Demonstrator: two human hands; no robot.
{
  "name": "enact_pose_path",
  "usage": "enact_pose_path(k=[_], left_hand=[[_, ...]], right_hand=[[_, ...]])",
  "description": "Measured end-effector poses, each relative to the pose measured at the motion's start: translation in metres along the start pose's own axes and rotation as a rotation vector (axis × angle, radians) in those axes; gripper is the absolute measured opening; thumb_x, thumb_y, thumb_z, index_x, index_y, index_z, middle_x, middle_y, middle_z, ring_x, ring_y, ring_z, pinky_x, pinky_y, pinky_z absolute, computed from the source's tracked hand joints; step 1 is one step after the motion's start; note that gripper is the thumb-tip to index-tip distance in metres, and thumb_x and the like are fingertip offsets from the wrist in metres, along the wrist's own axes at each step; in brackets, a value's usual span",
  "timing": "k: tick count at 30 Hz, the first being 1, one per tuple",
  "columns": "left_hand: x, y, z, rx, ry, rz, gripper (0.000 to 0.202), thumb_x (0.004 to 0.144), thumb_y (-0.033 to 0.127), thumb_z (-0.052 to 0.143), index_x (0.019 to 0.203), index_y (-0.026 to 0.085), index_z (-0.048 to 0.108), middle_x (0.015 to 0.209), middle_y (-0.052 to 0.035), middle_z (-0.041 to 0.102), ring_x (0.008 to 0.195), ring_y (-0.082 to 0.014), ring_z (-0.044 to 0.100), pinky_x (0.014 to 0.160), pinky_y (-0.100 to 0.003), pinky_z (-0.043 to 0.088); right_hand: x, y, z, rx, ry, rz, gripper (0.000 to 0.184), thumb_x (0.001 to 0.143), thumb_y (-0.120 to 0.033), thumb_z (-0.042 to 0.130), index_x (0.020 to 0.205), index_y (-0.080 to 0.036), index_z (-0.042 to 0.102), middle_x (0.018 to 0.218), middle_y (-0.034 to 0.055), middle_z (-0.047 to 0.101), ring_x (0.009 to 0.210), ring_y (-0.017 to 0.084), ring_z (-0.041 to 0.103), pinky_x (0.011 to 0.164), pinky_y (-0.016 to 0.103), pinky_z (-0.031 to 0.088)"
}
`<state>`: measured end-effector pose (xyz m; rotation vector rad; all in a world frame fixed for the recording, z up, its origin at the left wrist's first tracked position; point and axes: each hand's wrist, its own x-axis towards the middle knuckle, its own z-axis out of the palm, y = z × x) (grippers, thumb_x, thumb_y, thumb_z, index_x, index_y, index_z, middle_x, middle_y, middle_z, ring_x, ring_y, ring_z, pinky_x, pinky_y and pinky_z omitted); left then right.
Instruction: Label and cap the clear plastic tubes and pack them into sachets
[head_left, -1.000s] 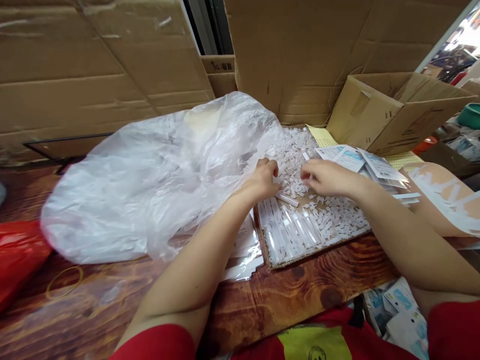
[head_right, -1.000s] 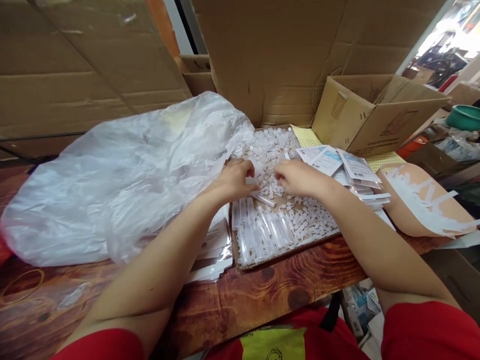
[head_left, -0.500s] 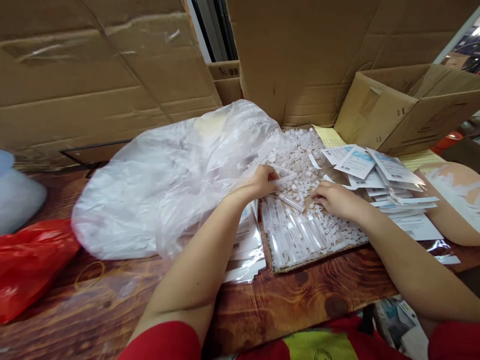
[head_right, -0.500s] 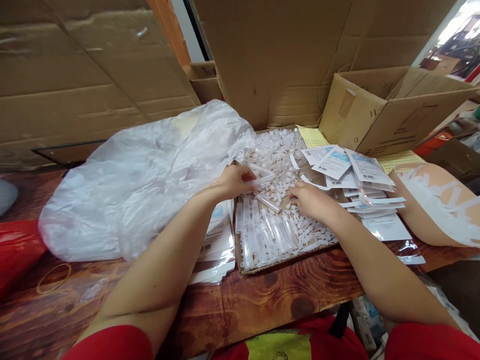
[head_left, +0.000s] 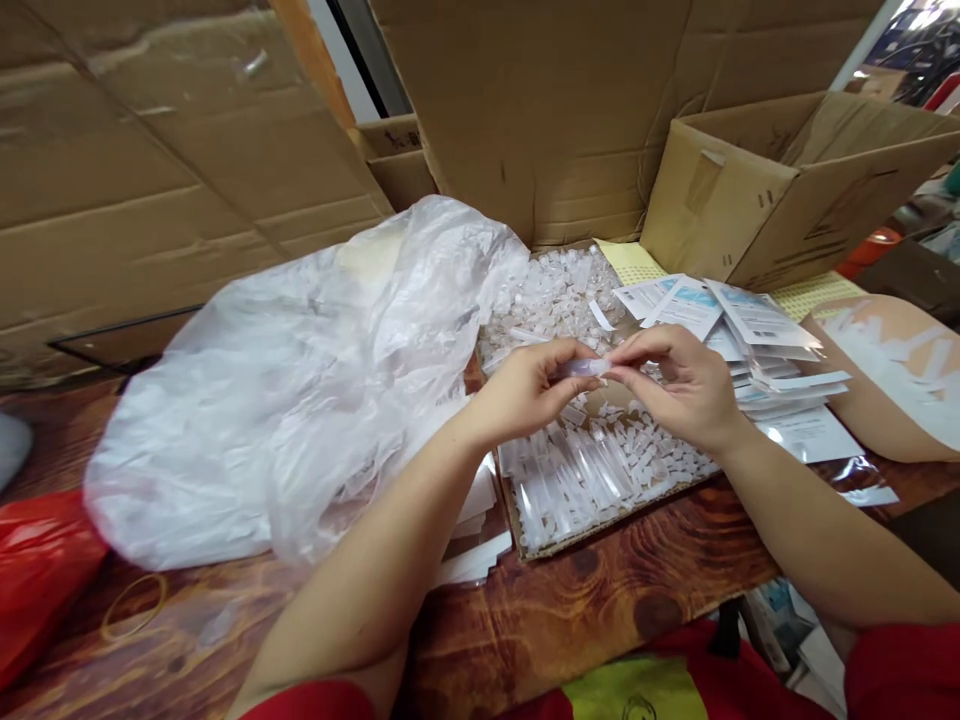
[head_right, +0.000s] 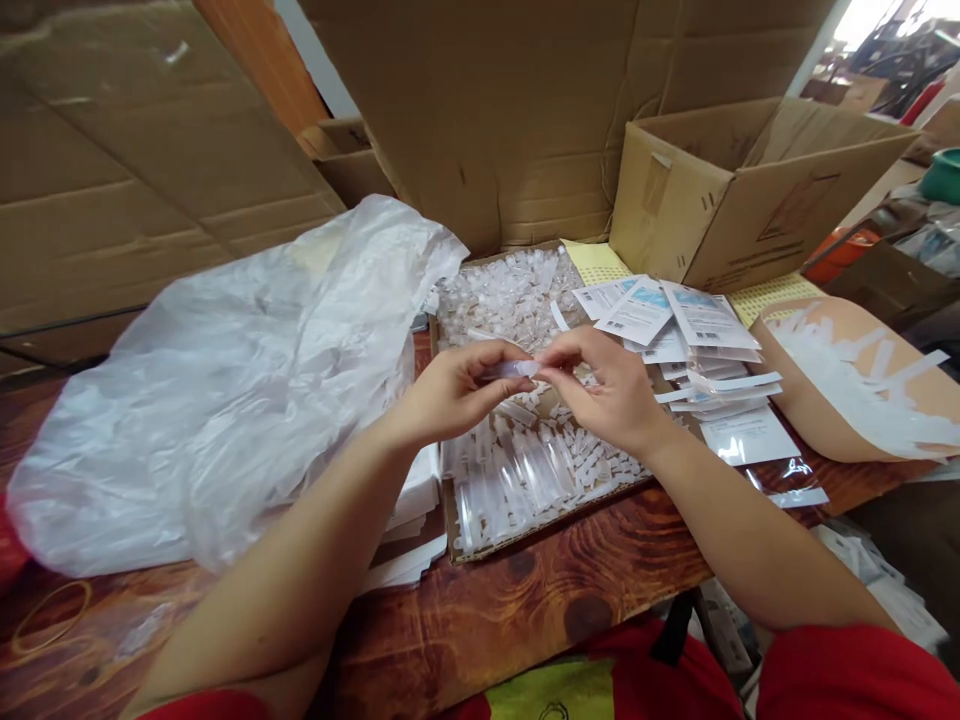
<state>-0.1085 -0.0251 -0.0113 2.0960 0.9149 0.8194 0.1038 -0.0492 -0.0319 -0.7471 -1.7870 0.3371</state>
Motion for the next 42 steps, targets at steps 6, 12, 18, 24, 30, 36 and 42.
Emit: enact_pose_path(k=[6, 12, 18, 24, 30, 36, 42], left_hand=[[0.0, 0.003, -0.004, 0.119, 0.038, 0.004, 0.031, 0.094, 0.028, 0.066, 0.122, 0.019, 0.075, 0.119, -0.0092, 0.079, 0.104, -0.0206, 0.073, 0.094, -0.03, 0.054], [-0.003, 0.006, 0.0, 0.331, 0.036, 0.123, 0.035, 0.095, 0.019, 0.062, 0.128, 0.018, 0.073, 0.119, -0.0111, 0.079, 0.104, -0.0223, 0.075, 0.095, -0.035, 0.058], [-0.01, 0.023, -0.003, 0.599, -0.026, 0.168, 0.032, 0.095, 0.013, 0.055, 0.122, 0.014, 0.072, 0.109, -0.0115, 0.08, 0.099, -0.0246, 0.075, 0.087, -0.036, 0.059], [-0.013, 0.038, -0.004, 0.728, -0.145, 0.088, 0.024, 0.095, 0.015, 0.053, 0.111, 0.015, 0.072, 0.098, -0.0092, 0.079, 0.089, -0.0255, 0.076, 0.076, -0.035, 0.055], [-0.009, 0.04, -0.001, 0.749, -0.227, -0.012, 0.026, 0.099, 0.019, 0.049, 0.114, 0.015, 0.07, 0.101, -0.0108, 0.079, 0.093, -0.0281, 0.076, 0.077, -0.037, 0.055], [-0.008, 0.04, 0.0, 0.79, -0.215, -0.037, 0.028, 0.097, 0.013, 0.048, 0.115, 0.014, 0.068, 0.105, -0.0122, 0.078, 0.094, -0.0282, 0.075, 0.076, -0.037, 0.055], [-0.008, 0.03, 0.007, 0.746, -0.098, 0.067, 0.027, 0.095, 0.012, 0.047, 0.112, 0.015, 0.068, 0.099, -0.0106, 0.078, 0.089, -0.0251, 0.074, 0.073, -0.033, 0.052]], right_hand=[[0.003, -0.008, -0.005, -0.058, 0.067, -0.077, 0.019, 0.09, -0.011, 0.071, 0.092, -0.028, 0.061, 0.092, 0.0005, 0.074, 0.089, 0.02, 0.073, 0.08, 0.038, 0.061], [0.001, -0.013, -0.005, -0.079, 0.012, -0.138, 0.021, 0.09, -0.008, 0.07, 0.092, -0.027, 0.061, 0.091, 0.0002, 0.076, 0.087, 0.019, 0.075, 0.079, 0.036, 0.063], [-0.002, -0.018, -0.005, 0.05, -0.021, -0.008, 0.018, 0.087, -0.01, 0.075, 0.086, -0.025, 0.066, 0.089, 0.0004, 0.077, 0.084, 0.017, 0.075, 0.079, 0.033, 0.063], [0.003, -0.013, -0.006, 0.395, 0.025, 0.386, 0.026, 0.072, -0.025, 0.093, 0.085, -0.024, 0.07, 0.079, -0.0009, 0.077, 0.07, 0.015, 0.074, 0.062, 0.028, 0.063], [0.004, -0.004, -0.012, 0.321, -0.122, 0.42, 0.01, 0.079, -0.031, 0.086, 0.082, -0.023, 0.081, 0.078, 0.0017, 0.076, 0.064, 0.012, 0.069, 0.059, 0.027, 0.06], [-0.005, -0.012, 0.002, 0.3, 0.017, 0.365, 0.005, 0.082, -0.024, 0.083, 0.08, -0.022, 0.08, 0.075, 0.0011, 0.075, 0.062, 0.013, 0.069, 0.059, 0.029, 0.061], [-0.006, -0.014, 0.008, 0.376, 0.032, 0.411, 0.01, 0.083, -0.029, 0.082, 0.08, -0.022, 0.077, 0.074, 0.0004, 0.074, 0.06, 0.014, 0.069, 0.057, 0.03, 0.059]])
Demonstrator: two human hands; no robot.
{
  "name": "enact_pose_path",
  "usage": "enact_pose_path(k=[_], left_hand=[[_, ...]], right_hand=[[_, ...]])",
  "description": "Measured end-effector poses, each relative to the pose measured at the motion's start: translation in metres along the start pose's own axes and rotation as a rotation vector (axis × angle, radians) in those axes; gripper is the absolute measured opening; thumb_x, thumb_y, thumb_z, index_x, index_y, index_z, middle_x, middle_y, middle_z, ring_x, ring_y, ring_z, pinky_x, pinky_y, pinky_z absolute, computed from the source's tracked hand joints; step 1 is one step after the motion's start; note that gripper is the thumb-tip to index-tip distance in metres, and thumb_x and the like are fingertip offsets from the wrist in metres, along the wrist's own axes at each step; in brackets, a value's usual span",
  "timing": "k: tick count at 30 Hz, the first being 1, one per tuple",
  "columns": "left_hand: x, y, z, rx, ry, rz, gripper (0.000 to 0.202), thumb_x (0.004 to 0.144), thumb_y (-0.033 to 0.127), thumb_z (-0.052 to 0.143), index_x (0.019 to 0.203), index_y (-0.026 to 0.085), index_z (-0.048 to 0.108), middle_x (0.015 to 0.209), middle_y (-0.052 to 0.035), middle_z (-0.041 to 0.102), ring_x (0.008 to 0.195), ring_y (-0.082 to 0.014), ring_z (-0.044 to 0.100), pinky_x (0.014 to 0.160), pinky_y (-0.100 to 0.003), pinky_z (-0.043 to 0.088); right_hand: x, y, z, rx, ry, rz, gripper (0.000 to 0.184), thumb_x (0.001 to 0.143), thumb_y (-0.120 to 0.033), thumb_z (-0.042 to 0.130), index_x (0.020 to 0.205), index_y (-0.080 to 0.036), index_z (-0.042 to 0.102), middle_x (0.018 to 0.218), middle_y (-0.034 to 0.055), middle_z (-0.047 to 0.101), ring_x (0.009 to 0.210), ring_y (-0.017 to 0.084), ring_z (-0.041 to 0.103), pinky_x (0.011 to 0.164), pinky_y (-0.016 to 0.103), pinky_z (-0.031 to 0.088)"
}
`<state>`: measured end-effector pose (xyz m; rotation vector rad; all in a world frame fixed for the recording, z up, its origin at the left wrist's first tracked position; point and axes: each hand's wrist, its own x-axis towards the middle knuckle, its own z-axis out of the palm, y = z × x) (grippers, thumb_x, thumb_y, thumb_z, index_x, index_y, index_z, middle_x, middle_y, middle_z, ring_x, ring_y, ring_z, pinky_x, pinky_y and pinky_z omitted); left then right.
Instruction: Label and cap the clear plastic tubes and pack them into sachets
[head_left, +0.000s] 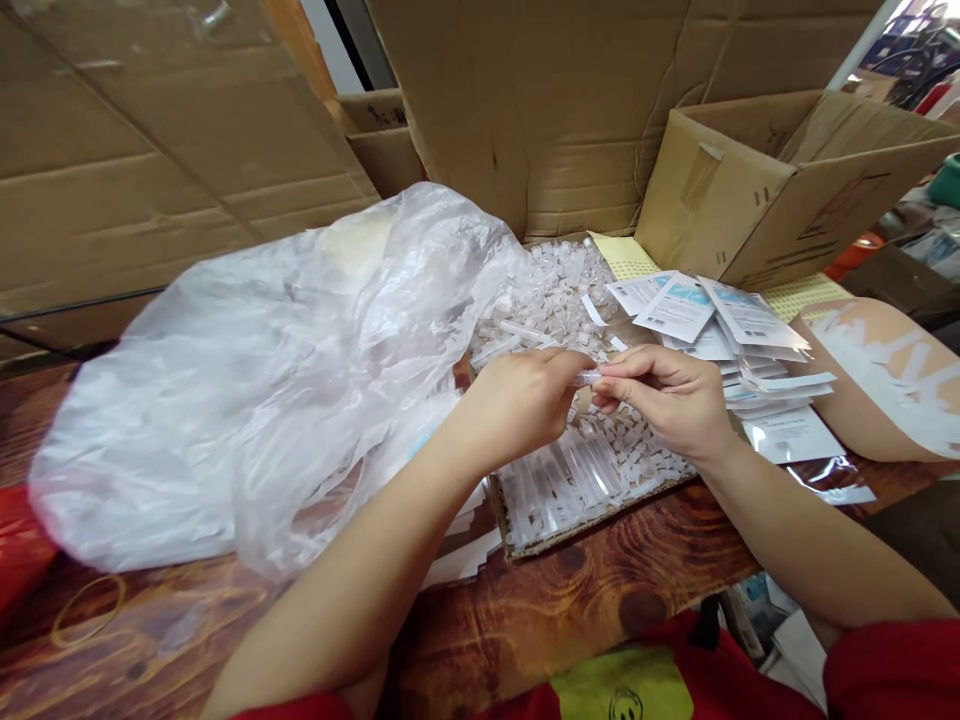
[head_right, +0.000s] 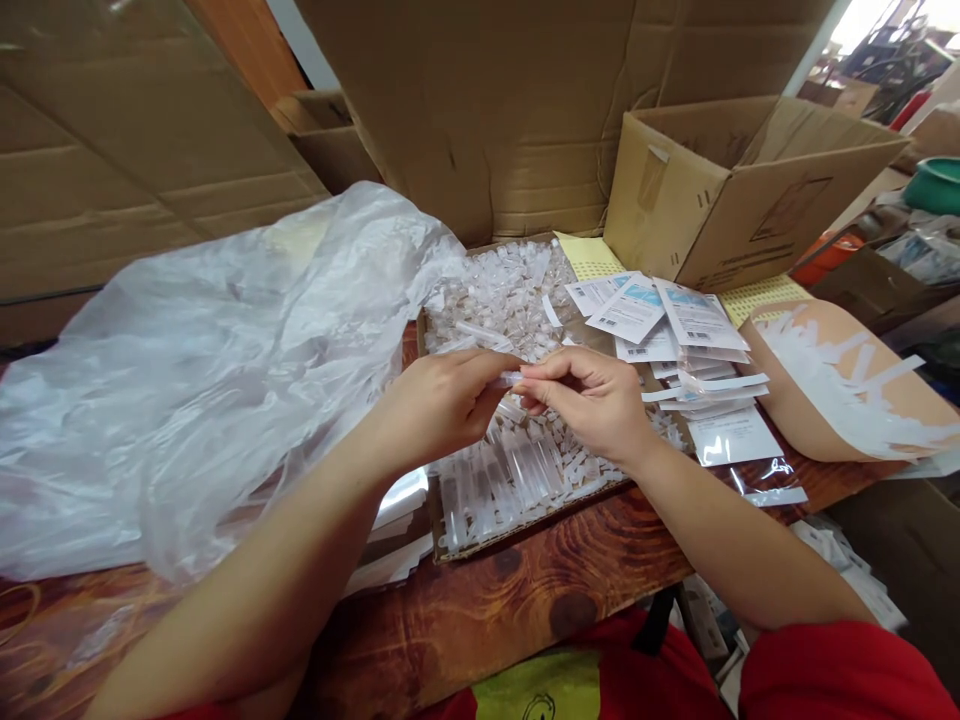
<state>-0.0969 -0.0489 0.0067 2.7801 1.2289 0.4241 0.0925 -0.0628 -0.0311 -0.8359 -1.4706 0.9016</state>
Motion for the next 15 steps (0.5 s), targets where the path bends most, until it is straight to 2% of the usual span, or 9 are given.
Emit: enact_pose_path(k=[2, 4, 7, 8, 10, 12, 15], left_hand=[[0.001, -0.003, 0.003, -0.052, 0.023, -0.007, 0.026, 0.096, 0.015, 0.048, 0.112, 0.016, 0.068, 0.101, -0.0103, 0.078, 0.091, -0.0248, 0.074, 0.076, -0.034, 0.052], [0.002, -0.01, 0.003, -0.109, 0.032, -0.062, 0.026, 0.097, 0.022, 0.053, 0.119, 0.016, 0.064, 0.101, -0.0096, 0.076, 0.091, -0.0246, 0.072, 0.078, -0.035, 0.052], [0.001, -0.024, -0.003, -0.246, 0.069, -0.189, 0.044, 0.097, 0.04, 0.059, 0.132, 0.016, 0.051, 0.094, -0.0072, 0.071, 0.084, -0.0229, 0.068, 0.077, -0.036, 0.052], [0.0, -0.029, -0.006, -0.307, 0.092, -0.212, 0.045, 0.097, 0.044, 0.058, 0.131, 0.016, 0.048, 0.095, -0.007, 0.069, 0.085, -0.0223, 0.067, 0.077, -0.035, 0.051], [-0.002, -0.038, -0.011, -0.42, 0.134, -0.215, 0.033, 0.099, 0.045, 0.052, 0.118, 0.018, 0.046, 0.1, -0.0078, 0.066, 0.089, -0.0211, 0.065, 0.078, -0.035, 0.051], [-0.004, -0.043, -0.015, -0.496, 0.138, -0.206, 0.022, 0.1, 0.042, 0.048, 0.105, 0.021, 0.044, 0.102, -0.0074, 0.064, 0.089, -0.0196, 0.064, 0.079, -0.035, 0.051], [-0.005, -0.045, -0.018, -0.557, 0.076, -0.24, 0.017, 0.099, 0.038, 0.05, 0.099, 0.022, 0.044, 0.097, -0.0053, 0.065, 0.086, -0.0188, 0.063, 0.077, -0.035, 0.05]], right_hand=[[0.004, -0.007, -0.011, -0.168, -0.061, -0.043, 0.01, 0.085, -0.031, 0.081, 0.083, -0.022, 0.077, 0.078, 0.0013, 0.075, 0.067, 0.015, 0.07, 0.064, 0.032, 0.059], [0.01, -0.015, -0.029, -0.413, -0.206, -0.114, 0.009, 0.088, -0.032, 0.077, 0.088, -0.023, 0.077, 0.084, 0.0025, 0.076, 0.076, 0.017, 0.07, 0.073, 0.033, 0.057], [0.015, -0.019, -0.054, -0.702, -0.605, -0.116, 0.008, 0.092, -0.023, 0.07, 0.089, -0.022, 0.077, 0.086, 0.0033, 0.074, 0.08, 0.018, 0.068, 0.076, 0.032, 0.052], [0.016, -0.018, -0.059, -0.772, -0.734, -0.08, 0.011, 0.091, -0.017, 0.067, 0.087, -0.021, 0.076, 0.087, 0.0035, 0.074, 0.08, 0.017, 0.068, 0.075, 0.031, 0.051], [0.014, -0.012, -0.06, -0.902, -0.92, 0.011, 0.02, 0.087, -0.006, 0.062, 0.083, -0.021, 0.076, 0.089, 0.004, 0.073, 0.079, 0.017, 0.067, 0.074, 0.029, 0.048], [0.009, -0.006, -0.054, -1.005, -1.004, 0.073, 0.026, 0.083, 0.0, 0.059, 0.08, -0.02, 0.075, 0.088, 0.0047, 0.072, 0.079, 0.017, 0.066, 0.074, 0.029, 0.046], [0.003, -0.002, -0.041, -1.091, -1.004, 0.029, 0.026, 0.079, 0.003, 0.059, 0.076, -0.019, 0.074, 0.087, 0.007, 0.069, 0.088, 0.021, 0.064, 0.078, 0.031, 0.046]])
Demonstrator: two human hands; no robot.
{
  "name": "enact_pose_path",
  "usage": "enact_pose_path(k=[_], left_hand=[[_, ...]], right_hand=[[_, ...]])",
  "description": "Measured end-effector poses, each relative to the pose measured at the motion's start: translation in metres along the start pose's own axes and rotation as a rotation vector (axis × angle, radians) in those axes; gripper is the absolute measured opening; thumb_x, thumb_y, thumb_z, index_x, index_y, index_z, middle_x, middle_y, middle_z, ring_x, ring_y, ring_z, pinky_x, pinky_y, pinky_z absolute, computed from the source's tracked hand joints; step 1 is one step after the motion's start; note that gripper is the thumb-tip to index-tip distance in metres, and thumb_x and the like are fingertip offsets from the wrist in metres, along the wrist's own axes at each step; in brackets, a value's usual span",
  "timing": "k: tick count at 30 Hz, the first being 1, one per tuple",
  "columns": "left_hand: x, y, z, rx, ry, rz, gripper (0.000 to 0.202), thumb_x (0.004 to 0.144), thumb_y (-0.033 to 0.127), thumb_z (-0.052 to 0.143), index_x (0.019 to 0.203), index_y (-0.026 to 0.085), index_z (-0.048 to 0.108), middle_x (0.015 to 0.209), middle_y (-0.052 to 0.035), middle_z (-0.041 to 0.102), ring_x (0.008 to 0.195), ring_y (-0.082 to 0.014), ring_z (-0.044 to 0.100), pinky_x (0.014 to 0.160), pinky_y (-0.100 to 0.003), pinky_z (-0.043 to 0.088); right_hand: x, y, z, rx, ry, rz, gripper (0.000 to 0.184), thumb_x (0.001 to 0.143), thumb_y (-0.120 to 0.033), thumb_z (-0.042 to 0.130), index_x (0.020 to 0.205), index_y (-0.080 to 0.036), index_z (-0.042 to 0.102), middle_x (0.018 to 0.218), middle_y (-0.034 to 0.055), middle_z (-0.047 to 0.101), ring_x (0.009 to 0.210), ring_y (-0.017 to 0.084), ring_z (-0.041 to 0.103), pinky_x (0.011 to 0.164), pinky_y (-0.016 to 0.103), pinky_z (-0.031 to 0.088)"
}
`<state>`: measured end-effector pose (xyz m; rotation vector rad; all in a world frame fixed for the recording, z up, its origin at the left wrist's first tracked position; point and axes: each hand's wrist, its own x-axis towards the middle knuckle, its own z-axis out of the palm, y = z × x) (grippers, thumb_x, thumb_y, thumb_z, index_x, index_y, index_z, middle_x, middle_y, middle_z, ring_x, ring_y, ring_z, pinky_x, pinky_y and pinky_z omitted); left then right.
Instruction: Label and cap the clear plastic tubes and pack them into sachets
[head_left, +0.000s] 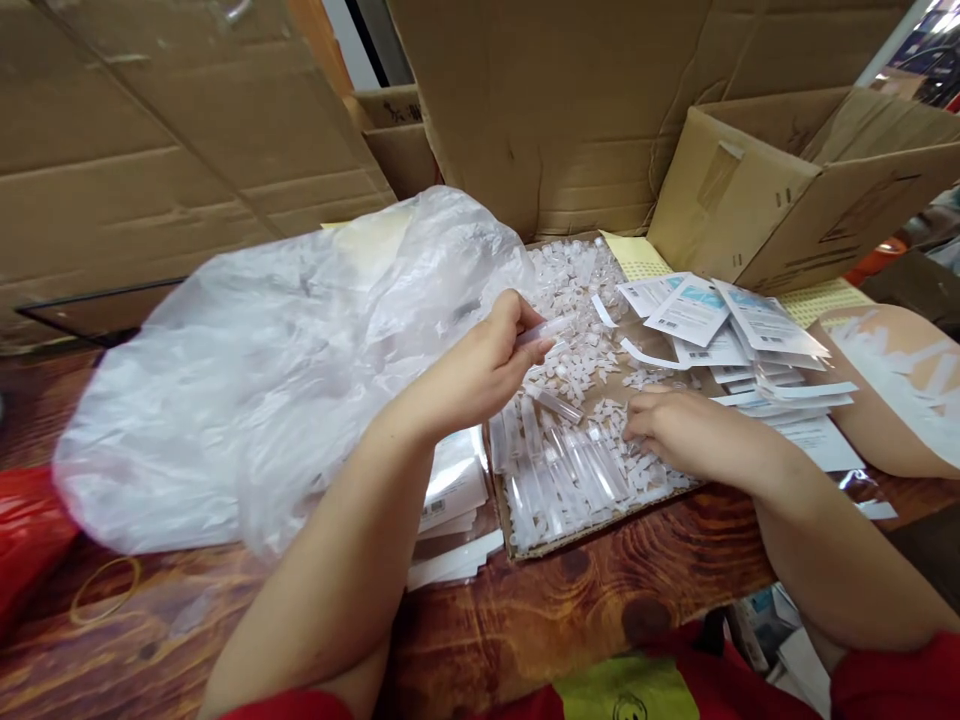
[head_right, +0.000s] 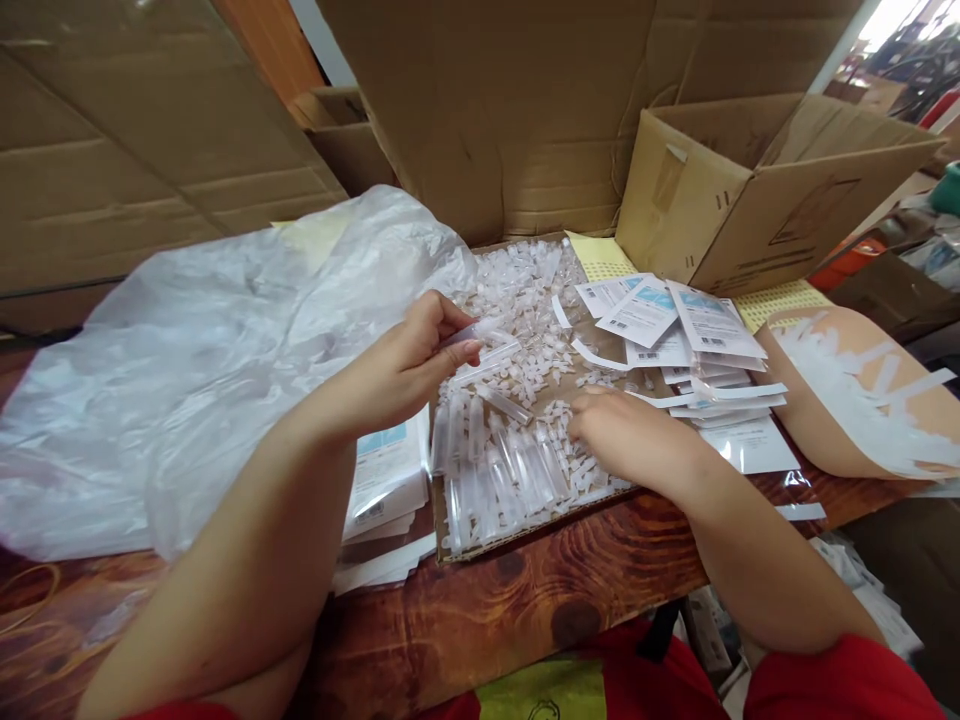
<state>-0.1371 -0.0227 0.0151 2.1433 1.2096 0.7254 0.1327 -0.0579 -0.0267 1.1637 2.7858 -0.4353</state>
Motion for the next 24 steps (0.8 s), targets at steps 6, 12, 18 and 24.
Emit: enact_pose_path(k=[6, 12, 18, 24], left_hand=[[-0.001, -0.004, 0.0, -0.121, -0.056, -0.033, 0.021, 0.091, 0.036, 0.064, 0.1, 0.02, 0.055, 0.102, -0.0067, 0.07, 0.097, -0.0204, 0.066, 0.084, -0.036, 0.052], [0.003, -0.008, 0.005, -0.333, -0.109, 0.03, 0.024, 0.088, 0.036, 0.07, 0.098, 0.016, 0.061, 0.098, -0.0067, 0.072, 0.092, -0.017, 0.067, 0.083, -0.033, 0.054], [0.003, 0.0, 0.012, -0.424, -0.17, 0.067, 0.019, 0.088, 0.032, 0.071, 0.095, 0.015, 0.065, 0.096, -0.0063, 0.073, 0.083, -0.0145, 0.066, 0.076, -0.029, 0.053], [0.002, 0.007, 0.022, -0.461, -0.212, 0.092, 0.018, 0.09, 0.031, 0.07, 0.098, 0.015, 0.067, 0.098, -0.0063, 0.074, 0.087, -0.0148, 0.066, 0.08, -0.029, 0.053]], right_hand=[[-0.002, 0.001, -0.006, 0.103, 0.218, -0.056, 0.013, 0.083, -0.009, 0.063, 0.081, -0.02, 0.071, 0.088, 0.0079, 0.065, 0.088, 0.023, 0.062, 0.076, 0.034, 0.048], [-0.007, 0.01, -0.018, 0.622, 0.601, -0.007, 0.015, 0.089, -0.035, 0.073, 0.098, -0.024, 0.067, 0.085, 0.002, 0.069, 0.072, 0.015, 0.063, 0.062, 0.028, 0.05], [-0.002, 0.006, -0.012, 0.79, 0.869, -0.039, 0.019, 0.085, -0.027, 0.08, 0.099, -0.025, 0.069, 0.09, 0.0019, 0.071, 0.079, 0.016, 0.069, 0.069, 0.028, 0.056], [0.004, -0.003, -0.004, 0.685, 0.912, -0.086, 0.015, 0.086, -0.022, 0.078, 0.1, -0.025, 0.072, 0.092, 0.0031, 0.075, 0.082, 0.017, 0.072, 0.073, 0.031, 0.059]])
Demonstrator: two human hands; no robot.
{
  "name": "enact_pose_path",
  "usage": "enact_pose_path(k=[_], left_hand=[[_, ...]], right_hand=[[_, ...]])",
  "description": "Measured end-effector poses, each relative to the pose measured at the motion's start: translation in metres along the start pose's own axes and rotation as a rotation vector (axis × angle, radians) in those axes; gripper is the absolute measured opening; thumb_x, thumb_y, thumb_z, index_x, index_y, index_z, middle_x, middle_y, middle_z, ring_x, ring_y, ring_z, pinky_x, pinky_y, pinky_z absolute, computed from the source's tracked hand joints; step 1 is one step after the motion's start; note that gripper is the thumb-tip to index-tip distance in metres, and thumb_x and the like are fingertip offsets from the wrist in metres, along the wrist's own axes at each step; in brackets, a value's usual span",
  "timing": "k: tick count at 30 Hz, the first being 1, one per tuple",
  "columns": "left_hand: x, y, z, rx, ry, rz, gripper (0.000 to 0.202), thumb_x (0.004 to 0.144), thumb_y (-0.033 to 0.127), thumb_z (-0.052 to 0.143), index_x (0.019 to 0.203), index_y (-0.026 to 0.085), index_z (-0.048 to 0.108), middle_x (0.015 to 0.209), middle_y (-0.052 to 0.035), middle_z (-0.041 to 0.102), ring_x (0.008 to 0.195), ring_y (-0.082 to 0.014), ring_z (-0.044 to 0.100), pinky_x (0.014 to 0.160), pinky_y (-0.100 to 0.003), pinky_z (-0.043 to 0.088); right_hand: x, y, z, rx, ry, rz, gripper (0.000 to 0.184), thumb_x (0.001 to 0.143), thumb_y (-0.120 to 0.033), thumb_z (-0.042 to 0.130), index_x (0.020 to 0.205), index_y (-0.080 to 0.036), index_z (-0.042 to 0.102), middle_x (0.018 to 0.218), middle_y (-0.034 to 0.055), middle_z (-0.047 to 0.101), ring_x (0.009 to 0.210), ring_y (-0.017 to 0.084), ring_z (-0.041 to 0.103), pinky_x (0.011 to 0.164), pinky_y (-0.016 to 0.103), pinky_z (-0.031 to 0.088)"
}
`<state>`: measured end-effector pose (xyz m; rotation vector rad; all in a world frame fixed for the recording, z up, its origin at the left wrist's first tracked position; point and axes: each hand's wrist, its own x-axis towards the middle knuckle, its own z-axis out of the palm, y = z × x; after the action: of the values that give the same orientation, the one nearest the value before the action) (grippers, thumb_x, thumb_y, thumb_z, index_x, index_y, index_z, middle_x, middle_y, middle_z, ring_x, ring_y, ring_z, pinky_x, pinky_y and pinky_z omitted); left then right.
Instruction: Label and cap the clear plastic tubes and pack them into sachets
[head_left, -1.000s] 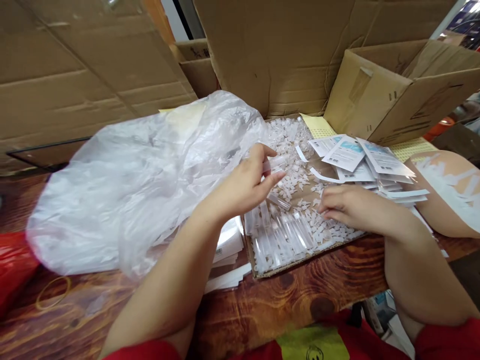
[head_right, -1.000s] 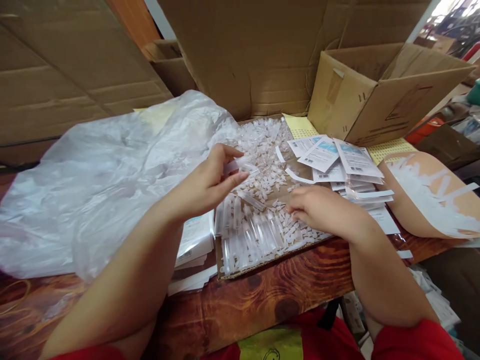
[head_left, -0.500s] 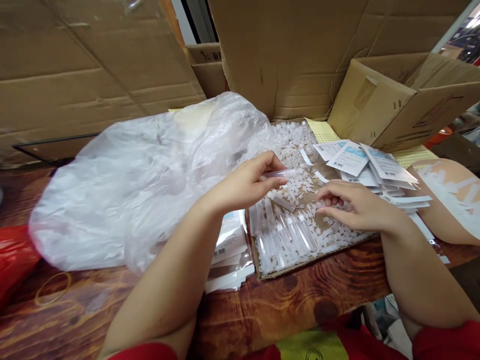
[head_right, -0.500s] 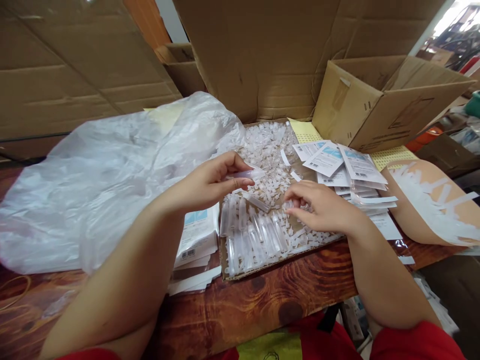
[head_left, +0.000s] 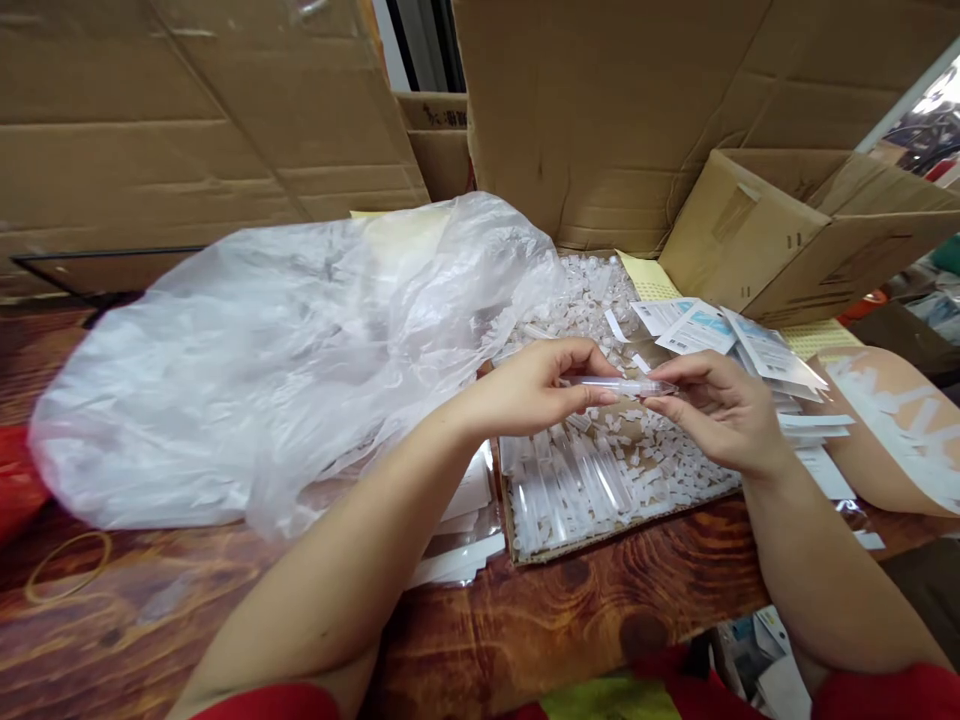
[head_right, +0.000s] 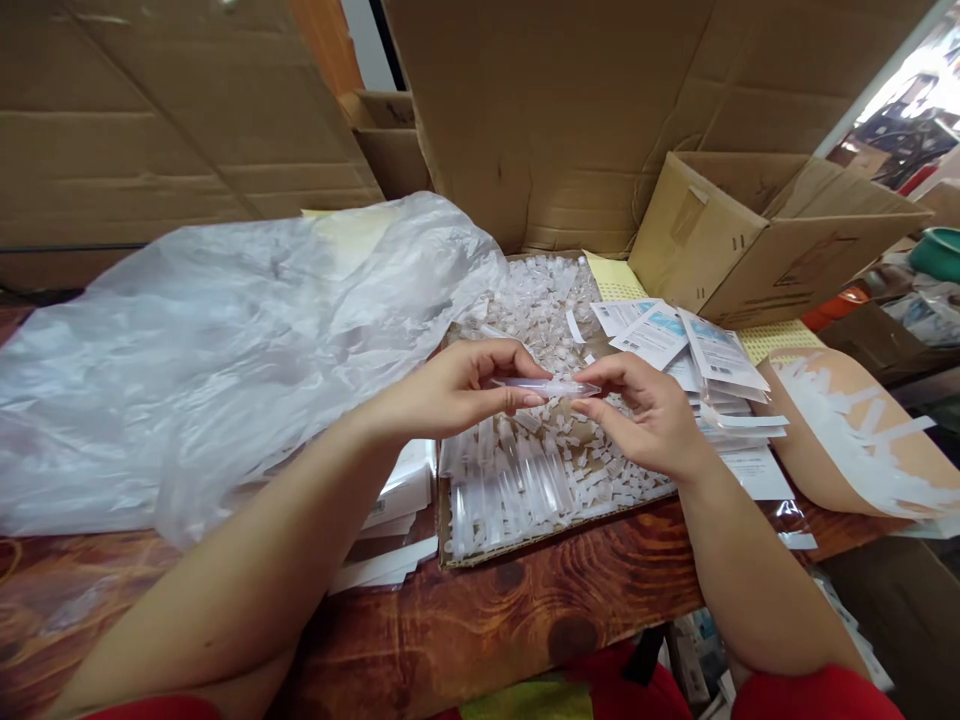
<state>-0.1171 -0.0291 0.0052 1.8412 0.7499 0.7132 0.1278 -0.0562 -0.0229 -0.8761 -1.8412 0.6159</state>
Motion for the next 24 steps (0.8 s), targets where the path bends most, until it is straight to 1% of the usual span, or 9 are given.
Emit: enact_pose_path(k=[5, 7, 9, 10, 11, 14, 18, 21, 24], left_hand=[[0.001, 0.0, 0.006, 0.039, -0.004, 0.037, 0.015, 0.092, 0.03, 0.068, 0.096, 0.016, 0.066, 0.098, -0.0062, 0.073, 0.09, -0.0156, 0.066, 0.082, -0.029, 0.052], [0.001, -0.001, 0.007, 0.046, 0.02, 0.059, 0.014, 0.092, 0.029, 0.067, 0.095, 0.016, 0.063, 0.098, -0.0062, 0.072, 0.09, -0.0154, 0.066, 0.082, -0.029, 0.052], [0.001, -0.003, 0.007, 0.058, 0.039, 0.063, 0.013, 0.092, 0.028, 0.067, 0.094, 0.016, 0.061, 0.098, -0.0058, 0.072, 0.089, -0.0151, 0.065, 0.082, -0.029, 0.052], [0.002, -0.004, 0.008, 0.061, 0.04, 0.058, 0.013, 0.092, 0.028, 0.067, 0.094, 0.017, 0.06, 0.098, -0.0055, 0.071, 0.089, -0.015, 0.065, 0.082, -0.03, 0.052], [0.002, -0.006, 0.008, 0.065, 0.039, 0.05, 0.014, 0.092, 0.028, 0.067, 0.093, 0.017, 0.059, 0.097, -0.0053, 0.071, 0.089, -0.015, 0.065, 0.082, -0.03, 0.052], [0.003, -0.008, 0.009, 0.07, 0.027, 0.025, 0.014, 0.093, 0.028, 0.067, 0.094, 0.017, 0.058, 0.098, -0.0053, 0.071, 0.089, -0.0154, 0.065, 0.082, -0.031, 0.053], [0.004, -0.01, 0.011, 0.061, 0.037, -0.006, 0.014, 0.091, 0.026, 0.068, 0.094, 0.017, 0.057, 0.097, -0.0047, 0.069, 0.087, -0.0149, 0.064, 0.081, -0.031, 0.052], [0.004, -0.012, 0.011, 0.022, 0.04, -0.006, 0.015, 0.09, 0.026, 0.068, 0.093, 0.018, 0.056, 0.095, -0.004, 0.067, 0.086, -0.0151, 0.062, 0.08, -0.031, 0.051], [0.005, -0.014, 0.011, -0.012, 0.031, -0.026, 0.015, 0.089, 0.026, 0.068, 0.091, 0.018, 0.055, 0.093, -0.0031, 0.067, 0.085, -0.0151, 0.063, 0.079, -0.031, 0.051]], right_hand=[[-0.003, -0.003, 0.008, -0.053, -0.018, -0.028, 0.014, 0.089, -0.027, 0.076, 0.102, -0.025, 0.074, 0.096, 0.0037, 0.078, 0.085, 0.019, 0.074, 0.076, 0.034, 0.06], [-0.003, -0.006, 0.01, -0.067, -0.011, 0.043, 0.009, 0.093, -0.033, 0.073, 0.096, -0.024, 0.073, 0.084, 0.0021, 0.077, 0.071, 0.016, 0.071, 0.067, 0.031, 0.057], [-0.002, -0.009, 0.011, -0.082, -0.042, 0.157, 0.029, 0.099, -0.042, 0.063, 0.079, -0.022, 0.068, 0.061, -0.001, 0.067, 0.053, 0.013, 0.062, 0.055, 0.027, 0.05], [-0.002, -0.01, 0.012, -0.088, -0.06, 0.2, 0.035, 0.1, -0.046, 0.061, 0.076, -0.022, 0.066, 0.056, -0.0021, 0.063, 0.05, 0.012, 0.058, 0.052, 0.027, 0.047], [-0.002, -0.011, 0.012, -0.093, -0.07, 0.218, 0.035, 0.1, -0.049, 0.061, 0.078, -0.022, 0.065, 0.058, -0.0021, 0.062, 0.05, 0.012, 0.058, 0.052, 0.026, 0.046], [-0.001, -0.011, 0.011, -0.099, -0.074, 0.193, 0.029, 0.094, -0.05, 0.069, 0.103, -0.023, 0.067, 0.08, 0.0005, 0.069, 0.063, 0.013, 0.062, 0.058, 0.027, 0.048], [0.0, -0.009, 0.011, -0.115, -0.13, 0.267, 0.036, 0.101, -0.054, 0.055, 0.088, -0.022, 0.065, 0.062, -0.002, 0.059, 0.054, 0.013, 0.054, 0.053, 0.027, 0.041], [0.001, -0.009, 0.013, -0.147, -0.126, 0.224, 0.031, 0.097, -0.053, 0.062, 0.098, -0.023, 0.065, 0.069, -0.0017, 0.06, 0.058, 0.013, 0.053, 0.054, 0.027, 0.04], [0.001, -0.009, 0.014, -0.203, -0.145, 0.241, 0.037, 0.102, -0.053, 0.053, 0.084, -0.023, 0.062, 0.062, -0.0028, 0.052, 0.056, 0.013, 0.048, 0.054, 0.027, 0.037]])
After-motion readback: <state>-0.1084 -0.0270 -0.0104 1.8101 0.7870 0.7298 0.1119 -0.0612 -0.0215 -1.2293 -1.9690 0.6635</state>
